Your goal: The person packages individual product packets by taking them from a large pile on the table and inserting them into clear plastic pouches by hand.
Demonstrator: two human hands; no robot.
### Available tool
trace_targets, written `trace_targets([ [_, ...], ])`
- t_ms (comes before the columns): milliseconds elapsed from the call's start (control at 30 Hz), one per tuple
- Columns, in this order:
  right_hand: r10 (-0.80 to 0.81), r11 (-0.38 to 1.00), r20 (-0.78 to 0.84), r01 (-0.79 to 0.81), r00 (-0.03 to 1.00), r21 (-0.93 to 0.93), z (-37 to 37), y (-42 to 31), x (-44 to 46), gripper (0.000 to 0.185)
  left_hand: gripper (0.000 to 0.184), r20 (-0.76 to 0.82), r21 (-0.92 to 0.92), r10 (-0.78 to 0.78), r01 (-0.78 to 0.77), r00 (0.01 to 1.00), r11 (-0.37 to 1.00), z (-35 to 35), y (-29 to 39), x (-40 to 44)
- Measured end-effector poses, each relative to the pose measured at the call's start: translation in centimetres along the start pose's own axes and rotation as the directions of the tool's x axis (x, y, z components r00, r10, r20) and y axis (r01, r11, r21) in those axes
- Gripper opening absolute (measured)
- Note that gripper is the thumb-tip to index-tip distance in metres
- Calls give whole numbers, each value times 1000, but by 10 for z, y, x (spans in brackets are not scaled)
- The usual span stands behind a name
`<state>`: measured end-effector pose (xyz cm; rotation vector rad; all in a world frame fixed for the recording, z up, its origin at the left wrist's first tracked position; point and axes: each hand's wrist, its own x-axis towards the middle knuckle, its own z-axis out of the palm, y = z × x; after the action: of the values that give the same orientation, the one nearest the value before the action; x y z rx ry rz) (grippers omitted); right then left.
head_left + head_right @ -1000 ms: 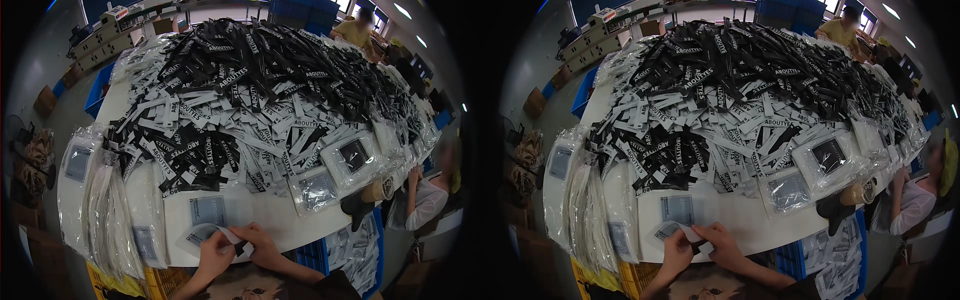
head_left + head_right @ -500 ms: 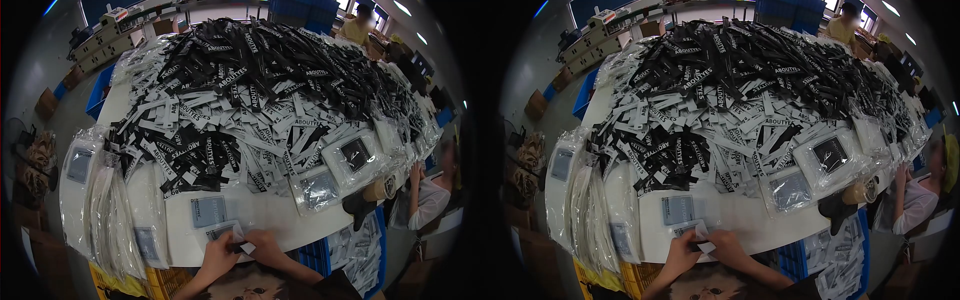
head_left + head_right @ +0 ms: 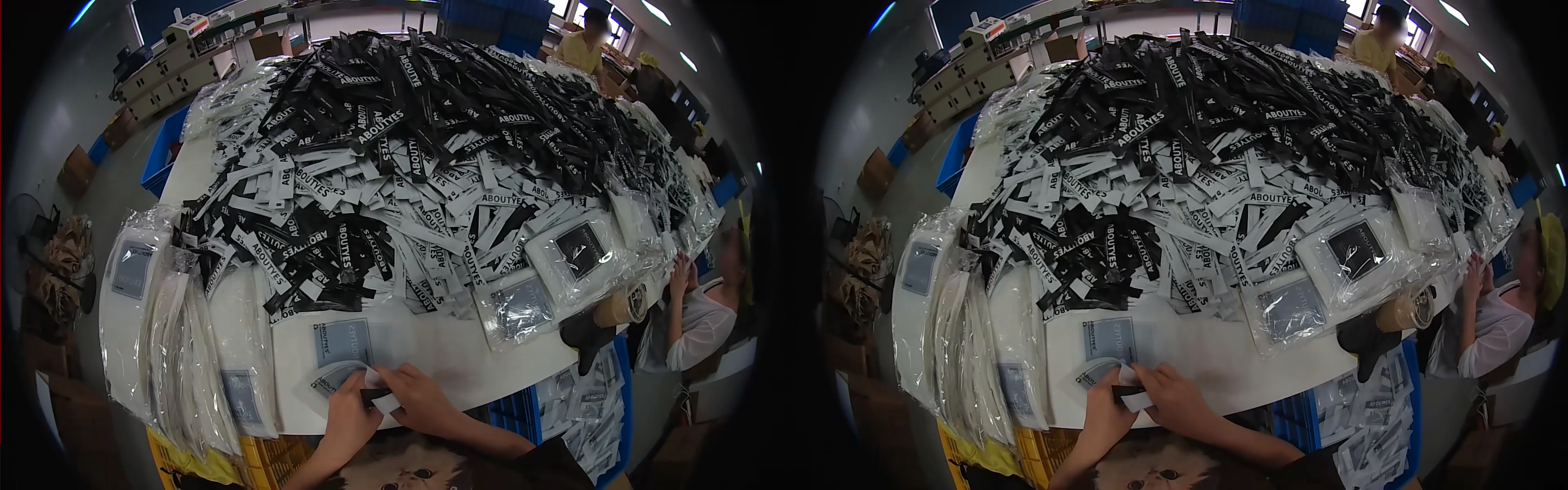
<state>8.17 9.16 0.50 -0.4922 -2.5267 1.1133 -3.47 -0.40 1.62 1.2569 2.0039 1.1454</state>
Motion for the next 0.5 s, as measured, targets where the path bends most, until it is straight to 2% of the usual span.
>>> trace_targets([
  [33, -14, 999, 48, 16, 999, -31, -3, 0, 1, 65, 22, 14, 35, 75, -75, 997, 997, -1, -2, 0],
  [200, -66, 983, 171, 93, 983, -156, 2, 14, -1, 68, 19, -29, 41, 97, -95, 995, 995, 8, -7, -4],
  [267, -113, 990, 109, 121, 988, -70, 3, 20, -4, 66, 18, -54, 54, 128, -125, 990, 991, 6, -3, -5],
  [300, -117, 990, 110, 125, 987, -68, 1, 22, -4, 66, 17, -74, 117, 28, -19, 997, 993, 6, -2, -5],
  [333, -138, 990, -29, 137, 990, -23, -2, 23, -4, 61, 16, -100, 176, -72, 89, 992, 980, 7, -1, -5],
  [367, -148, 988, -166, 153, 975, 20, -5, 25, -4, 56, 16, -103, 174, -73, 91, 992, 981, 5, -3, -7],
  [400, -146, 988, -167, 151, 975, 19, -8, 22, -2, 56, 21, -128, 181, -17, 40, 992, 983, 0, -6, -10],
  [467, -113, 972, -216, 153, 970, 177, -19, 12, 4, 48, 26, -147, 188, 44, -16, 988, 982, -4, -4, -9],
  [500, -108, 973, -218, 149, 970, 178, -24, 7, 4, 48, 34, -286, 224, 261, -201, 922, 954, -10, 7, -4],
])
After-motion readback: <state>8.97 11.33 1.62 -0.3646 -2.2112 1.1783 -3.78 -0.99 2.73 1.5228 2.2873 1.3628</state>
